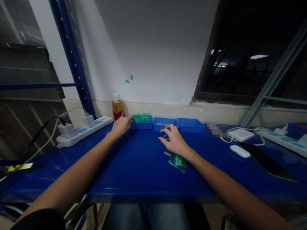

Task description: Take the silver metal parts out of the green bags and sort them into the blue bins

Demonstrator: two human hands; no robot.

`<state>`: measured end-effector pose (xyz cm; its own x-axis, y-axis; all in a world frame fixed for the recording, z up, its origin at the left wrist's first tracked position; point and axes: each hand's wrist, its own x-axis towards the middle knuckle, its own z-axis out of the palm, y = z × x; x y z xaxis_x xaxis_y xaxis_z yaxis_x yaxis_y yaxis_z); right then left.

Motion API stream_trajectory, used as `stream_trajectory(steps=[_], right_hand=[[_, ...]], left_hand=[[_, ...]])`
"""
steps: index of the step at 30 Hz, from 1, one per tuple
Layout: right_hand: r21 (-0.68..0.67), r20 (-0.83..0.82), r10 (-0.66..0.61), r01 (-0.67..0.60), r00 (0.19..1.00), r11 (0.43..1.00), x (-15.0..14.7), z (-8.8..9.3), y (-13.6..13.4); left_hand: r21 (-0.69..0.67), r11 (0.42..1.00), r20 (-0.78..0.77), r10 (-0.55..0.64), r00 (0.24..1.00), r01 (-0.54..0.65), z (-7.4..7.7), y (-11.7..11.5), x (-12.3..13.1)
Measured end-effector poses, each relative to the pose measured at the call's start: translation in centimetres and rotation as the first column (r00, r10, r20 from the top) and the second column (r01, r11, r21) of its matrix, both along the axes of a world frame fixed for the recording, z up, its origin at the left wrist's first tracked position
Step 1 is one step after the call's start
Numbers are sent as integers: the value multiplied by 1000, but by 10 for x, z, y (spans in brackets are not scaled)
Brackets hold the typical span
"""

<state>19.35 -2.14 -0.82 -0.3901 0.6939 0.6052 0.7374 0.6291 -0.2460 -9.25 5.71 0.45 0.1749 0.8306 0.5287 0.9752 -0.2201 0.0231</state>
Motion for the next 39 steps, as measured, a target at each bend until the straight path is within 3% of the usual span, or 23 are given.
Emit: stream_trajectory(steps=[6, 12, 17, 23, 34, 36, 39], right_hand=[[-101, 156, -88, 104, 984, 989, 30, 12, 20], [-184, 219, -132, 173, 967, 968, 53, 10, 39], [-214, 213, -20, 67, 977, 974, 41, 0, 35], [-256, 251, 78, -11, 965, 967, 28, -8, 31], [-241, 221, -35, 89, 975, 966, 17, -16, 30], [-228, 196, -18, 63, 981, 972, 14, -16, 29], [-189, 106, 28, -8, 994, 982, 10, -13, 25]], left_hand=[[-26, 998, -95, 45, 994, -48, -2, -3, 5], [138, 990, -86, 21, 996, -9, -1, -19, 25], [122, 992, -87, -20, 996, 30, 2, -18, 24], [94, 996, -31, 11, 999, -8, -2, -10, 17], [70, 991, 80, -117, 990, 111, -10, -6, 20], [100, 988, 104, -132, 986, 122, -10, -6, 19], [257, 950, 134, -216, 967, 177, -2, -13, 24]])
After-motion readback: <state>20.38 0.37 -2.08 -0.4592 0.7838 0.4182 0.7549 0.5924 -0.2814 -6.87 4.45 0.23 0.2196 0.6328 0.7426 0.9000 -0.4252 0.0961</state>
